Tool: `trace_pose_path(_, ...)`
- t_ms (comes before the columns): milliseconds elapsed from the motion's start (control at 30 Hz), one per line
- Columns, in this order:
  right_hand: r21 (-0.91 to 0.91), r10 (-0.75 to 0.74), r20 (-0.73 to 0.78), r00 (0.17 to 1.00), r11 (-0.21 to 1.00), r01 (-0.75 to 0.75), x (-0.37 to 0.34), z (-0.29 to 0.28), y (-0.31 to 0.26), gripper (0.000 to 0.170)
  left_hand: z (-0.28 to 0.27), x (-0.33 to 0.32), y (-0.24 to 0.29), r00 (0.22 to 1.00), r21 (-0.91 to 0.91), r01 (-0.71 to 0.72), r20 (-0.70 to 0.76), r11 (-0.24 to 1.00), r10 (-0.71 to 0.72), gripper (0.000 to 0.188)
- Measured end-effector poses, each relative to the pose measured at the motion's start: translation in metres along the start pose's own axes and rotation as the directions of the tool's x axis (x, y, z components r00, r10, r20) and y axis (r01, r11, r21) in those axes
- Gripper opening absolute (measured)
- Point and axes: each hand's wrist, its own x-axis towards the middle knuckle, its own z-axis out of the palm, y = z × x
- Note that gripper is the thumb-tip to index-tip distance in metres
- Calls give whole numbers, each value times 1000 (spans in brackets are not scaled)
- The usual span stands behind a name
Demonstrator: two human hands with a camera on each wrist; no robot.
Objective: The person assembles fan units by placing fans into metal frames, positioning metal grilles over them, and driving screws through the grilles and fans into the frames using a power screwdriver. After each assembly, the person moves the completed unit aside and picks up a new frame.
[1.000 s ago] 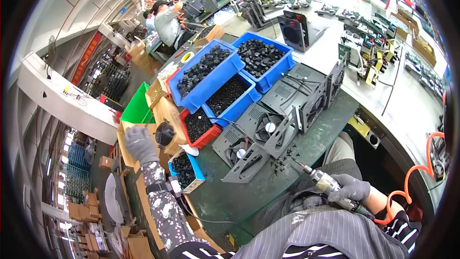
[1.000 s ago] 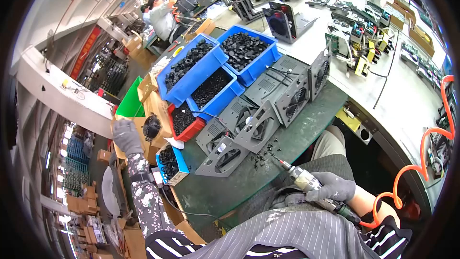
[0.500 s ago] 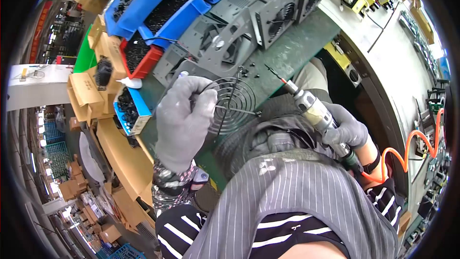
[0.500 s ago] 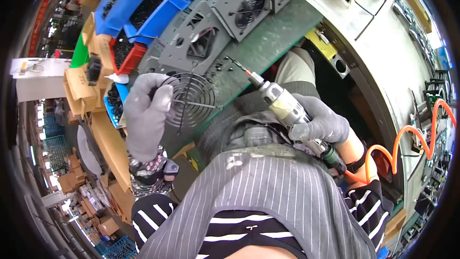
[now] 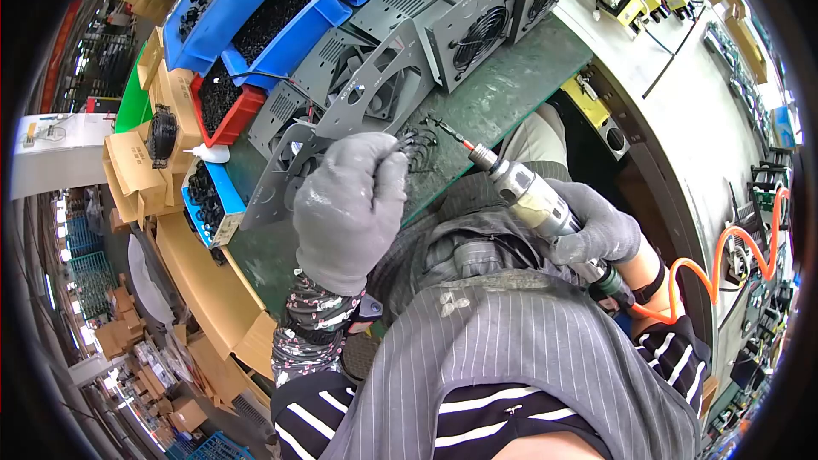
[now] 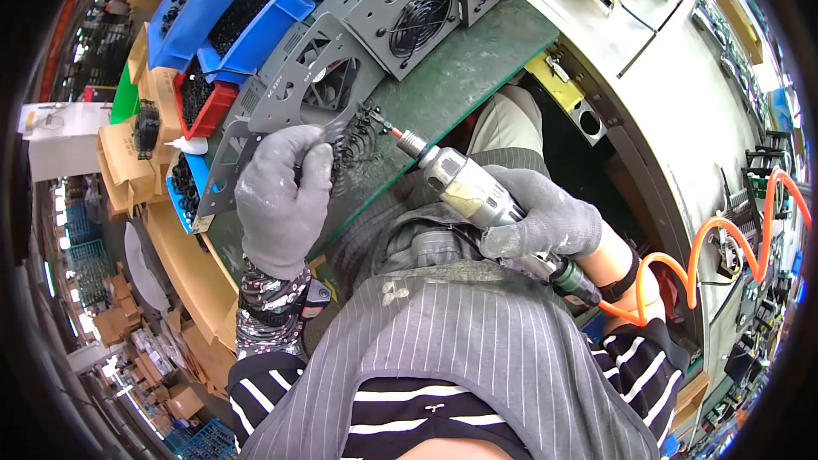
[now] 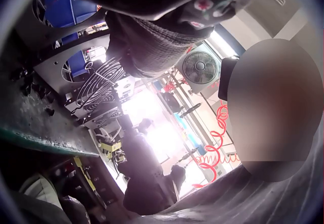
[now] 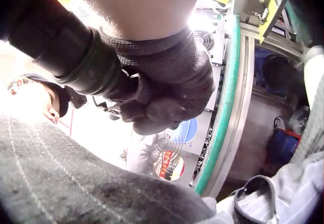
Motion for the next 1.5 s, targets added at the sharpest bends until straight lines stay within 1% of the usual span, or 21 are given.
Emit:
trace_pose_path(67, 6, -5, -2, 1000, 1000, 5, 3, -2, 1, 72, -3, 3, 2, 965, -96, -218, 128, 971, 229, 13)
trace_pose_path(167, -10, -2, -21, 1000, 1000, 2, 8, -2, -3, 74, 0, 0, 9, 971, -109, -171, 152, 979, 187, 13)
trace_pose_path(233, 6, -43, -70, 997, 999, 44, 9, -2, -6, 78, -2, 4, 8, 976, -93, -173, 114, 980, 183, 13)
trace_pose_path(300, 4, -6, -75, 997, 1000, 6, 7, -4, -9, 82, -3, 5, 6, 998, -19, -63, 24, 998, 63, 13)
trace_pose_path(333, -1, -15, -77, 997, 1000, 15, 6, -5, -9, 84, -3, 6, 2, 998, 41, -55, 9, 998, 54, 14)
trace_pose_path(433, 34, -1, -45, 999, 999, 2, 4, -5, -12, 85, 3, 5, -7, 995, 142, -85, -46, 986, 92, 11)
trace_pose_path(567, -22, 23, -5, 1000, 999, -23, 3, -4, -10, 82, 5, 6, -6, 993, 139, -94, -57, 986, 102, 12)
trace_pose_path(700, 4, 47, -21, 999, 999, -47, 5, 1, -10, 81, 2, 5, -4, 994, 127, -112, -5, 986, 113, 15)
trace_pose_path(767, 46, -13, -130, 991, 999, 19, 8, 7, -10, 84, 1, 4, -5, 990, 101, -139, 29, 985, 137, 16)
trace_pose_path(833, 33, 1, -67, 998, 999, 1, 7, -2, -6, 83, 2, 4, -8, 954, 47, -299, 51, 953, 297, 18)
trace_pose_path(867, 16, 16, -3, 1000, 1000, -16, 7, -6, -7, 83, 1, 6, -8, 953, 47, -300, 48, 953, 298, 18)
trace_pose_path(933, 9, 22, -30, 999, 1000, -22, 10, -8, -13, 85, -1, 10, -6, 968, 69, -225, 131, 972, 215, 25)
trace_pose_path(967, 8, 31, -57, 998, 999, -31, 11, -9, -18, 88, 0, 10, -7, 969, 68, -223, 123, 972, 214, 25)
trace_pose_path(1033, 10, -21, -115, 993, 1000, 23, 16, -9, -28, 86, 4, 8, -6, 972, 292, -200, 176, 935, 153, 33)
trace_pose_path(1167, -70, -35, -120, 992, 997, 26, 26, -15, -39, 86, 8, 13, -6, 983, 412, -167, 139, 896, 119, 39)
trace_pose_path(1233, -73, -42, -122, 992, 997, 33, 28, -15, -41, 86, 8, 14, -7, 972, 528, -222, 183, 820, 145, 43)
trace_pose_path(1300, -44, -8, -111, 994, 999, 3, 28, -15, -41, 85, 7, 14, -7, 971, 526, -232, 179, 818, 159, 43)
trace_pose_path(1367, -33, -27, -116, 993, 999, 23, 29, -11, -42, 82, 2, 11, -2, 974, 402, -187, 193, 897, 117, 41)
trace_pose_path(1400, 3, -25, -103, 994, 1000, 25, 29, -9, -44, 81, -8, 11, 4, 962, 373, -177, 261, 911, 81, 37)
trace_pose_path(1433, 42, -24, -92, 995, 999, 28, 30, -7, -45, 80, -23, 12, 8, 962, 375, -177, 260, 910, 80, 37)
trace_pose_path(1500, 53, -31, -84, 996, 998, 36, 33, -6, -43, 79, -61, 19, 9, 874, 50, -377, 351, 925, 337, 29)
